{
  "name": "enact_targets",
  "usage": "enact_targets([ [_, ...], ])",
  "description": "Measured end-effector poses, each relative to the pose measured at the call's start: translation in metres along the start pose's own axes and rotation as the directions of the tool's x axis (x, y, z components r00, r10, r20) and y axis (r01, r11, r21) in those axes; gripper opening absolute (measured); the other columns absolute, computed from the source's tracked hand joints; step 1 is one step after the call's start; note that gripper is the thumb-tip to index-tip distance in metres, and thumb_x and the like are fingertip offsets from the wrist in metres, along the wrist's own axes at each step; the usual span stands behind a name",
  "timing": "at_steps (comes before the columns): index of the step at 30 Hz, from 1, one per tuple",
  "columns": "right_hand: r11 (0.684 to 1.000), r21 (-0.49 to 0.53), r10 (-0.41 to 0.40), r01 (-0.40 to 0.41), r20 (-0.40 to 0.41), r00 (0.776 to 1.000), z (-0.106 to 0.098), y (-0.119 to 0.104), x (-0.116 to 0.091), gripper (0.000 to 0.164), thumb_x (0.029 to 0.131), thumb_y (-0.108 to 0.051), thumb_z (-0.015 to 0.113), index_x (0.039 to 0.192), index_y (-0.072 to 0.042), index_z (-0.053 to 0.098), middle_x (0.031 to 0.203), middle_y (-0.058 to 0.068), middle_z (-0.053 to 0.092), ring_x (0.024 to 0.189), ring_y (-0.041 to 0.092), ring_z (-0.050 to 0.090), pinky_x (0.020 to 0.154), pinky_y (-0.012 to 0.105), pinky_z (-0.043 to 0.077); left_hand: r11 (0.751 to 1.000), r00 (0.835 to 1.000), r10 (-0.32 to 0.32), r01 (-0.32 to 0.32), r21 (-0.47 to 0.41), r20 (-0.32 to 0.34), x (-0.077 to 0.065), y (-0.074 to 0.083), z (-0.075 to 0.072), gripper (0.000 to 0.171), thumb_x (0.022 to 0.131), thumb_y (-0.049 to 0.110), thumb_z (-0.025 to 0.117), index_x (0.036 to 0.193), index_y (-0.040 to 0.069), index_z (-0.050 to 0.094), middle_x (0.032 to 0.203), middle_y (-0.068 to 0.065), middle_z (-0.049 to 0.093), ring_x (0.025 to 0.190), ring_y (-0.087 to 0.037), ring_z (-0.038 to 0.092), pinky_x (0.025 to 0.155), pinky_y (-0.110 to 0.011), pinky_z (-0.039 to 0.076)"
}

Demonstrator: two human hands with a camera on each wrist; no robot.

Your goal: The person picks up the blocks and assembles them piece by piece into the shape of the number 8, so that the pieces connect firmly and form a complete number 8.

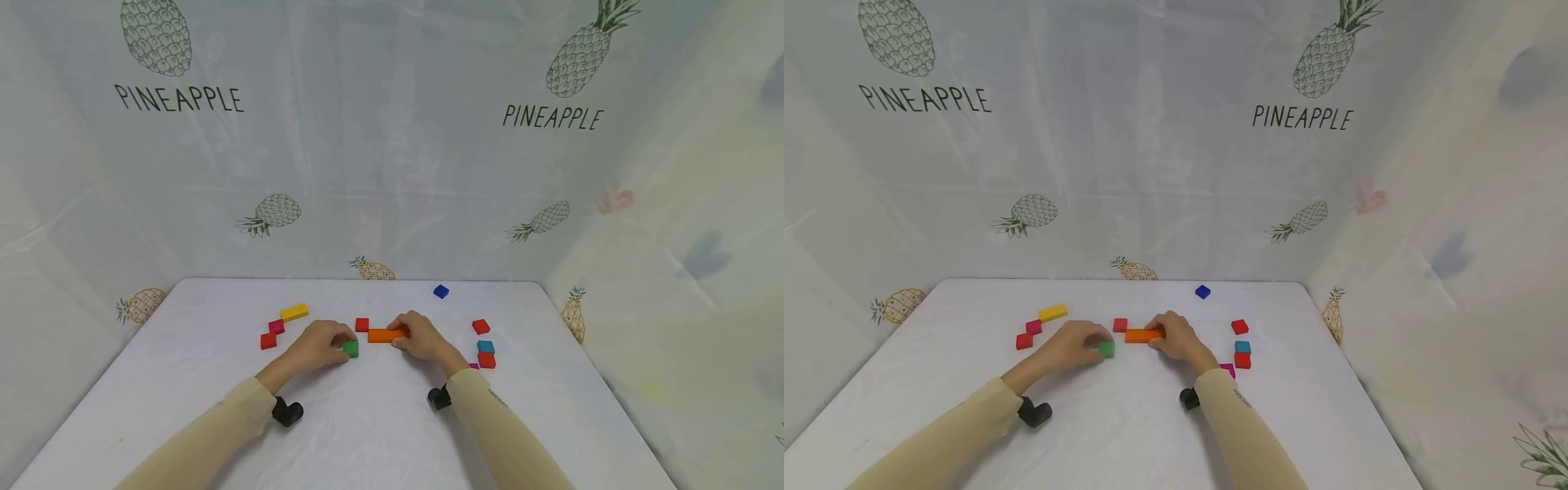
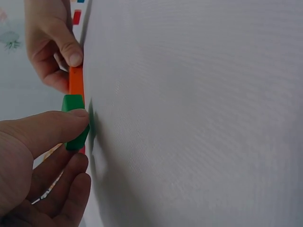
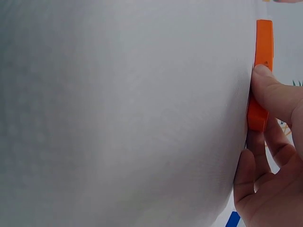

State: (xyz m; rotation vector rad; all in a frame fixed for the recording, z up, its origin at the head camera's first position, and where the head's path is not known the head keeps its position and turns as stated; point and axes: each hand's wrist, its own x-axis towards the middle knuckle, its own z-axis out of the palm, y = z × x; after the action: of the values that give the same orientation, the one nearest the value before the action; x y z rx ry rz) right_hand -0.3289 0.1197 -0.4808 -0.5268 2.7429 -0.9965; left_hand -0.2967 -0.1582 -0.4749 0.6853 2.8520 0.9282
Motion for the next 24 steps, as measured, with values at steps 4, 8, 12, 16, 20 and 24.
enact_targets([
  [4,1.000,0.001,-0.013,0.013,0.001,1.000,0.001,0.002,0.001,0.024,0.100,-0.015,0.076,0.123,-0.017,0.073,0.113,0.003,0.062,0.105,0.022,0.056,0.105,0.046,0.050,1.000,1.000,0.014,-0.014,-0.013,0.006,0.004,0.002,0.002,0.030,0.089,0.013,0.087,0.117,0.017,0.078,0.105,0.006,0.073,0.095,-0.013,0.064,0.091,-0.037,0.059],
  [8,1.000,-0.004,-0.029,0.029,0.002,1.000,0.001,0.005,0.003,0.025,0.099,-0.016,0.077,0.124,-0.016,0.074,0.114,0.003,0.063,0.106,0.022,0.056,0.106,0.046,0.049,0.999,0.999,0.035,-0.035,-0.023,0.012,0.008,0.002,0.006,0.030,0.089,0.013,0.087,0.117,0.016,0.077,0.104,0.006,0.073,0.093,-0.013,0.064,0.090,-0.035,0.059],
  [12,0.999,-0.005,-0.032,0.032,0.003,0.999,0.001,0.006,0.004,0.025,0.099,-0.016,0.077,0.124,-0.016,0.074,0.114,0.003,0.063,0.107,0.023,0.056,0.106,0.046,0.049,0.999,0.999,0.042,-0.042,-0.025,0.013,0.011,0.001,0.009,0.030,0.088,0.012,0.088,0.117,0.016,0.078,0.103,0.007,0.073,0.092,-0.012,0.064,0.088,-0.034,0.059],
  [16,1.000,-0.007,-0.030,0.030,0.005,1.000,0.001,0.006,0.004,0.025,0.099,-0.017,0.077,0.124,-0.016,0.074,0.114,0.003,0.063,0.107,0.023,0.056,0.106,0.046,0.049,0.999,0.999,0.046,-0.046,-0.026,0.016,0.014,0.001,0.011,0.030,0.089,0.013,0.088,0.116,0.016,0.078,0.102,0.006,0.073,0.092,-0.012,0.063,0.089,-0.034,0.059],
  [20,1.000,-0.004,-0.026,0.026,0.004,1.000,0.001,0.006,0.003,0.025,0.100,-0.017,0.077,0.125,-0.016,0.074,0.115,0.003,0.063,0.108,0.023,0.056,0.106,0.046,0.049,0.998,0.999,0.051,-0.050,-0.036,0.015,0.018,0.000,0.013,0.029,0.089,0.013,0.087,0.116,0.016,0.078,0.101,0.006,0.073,0.092,-0.014,0.064,0.089,-0.036,0.059],
  [24,1.000,-0.002,-0.023,0.023,0.004,1.000,0.001,0.006,0.003,0.025,0.100,-0.017,0.077,0.125,-0.016,0.074,0.115,0.004,0.062,0.108,0.023,0.056,0.106,0.046,0.050,0.998,0.999,0.051,-0.050,-0.037,0.014,0.020,0.000,0.014,0.029,0.088,0.012,0.087,0.116,0.014,0.078,0.100,0.005,0.073,0.092,-0.015,0.064,0.089,-0.037,0.059],
])
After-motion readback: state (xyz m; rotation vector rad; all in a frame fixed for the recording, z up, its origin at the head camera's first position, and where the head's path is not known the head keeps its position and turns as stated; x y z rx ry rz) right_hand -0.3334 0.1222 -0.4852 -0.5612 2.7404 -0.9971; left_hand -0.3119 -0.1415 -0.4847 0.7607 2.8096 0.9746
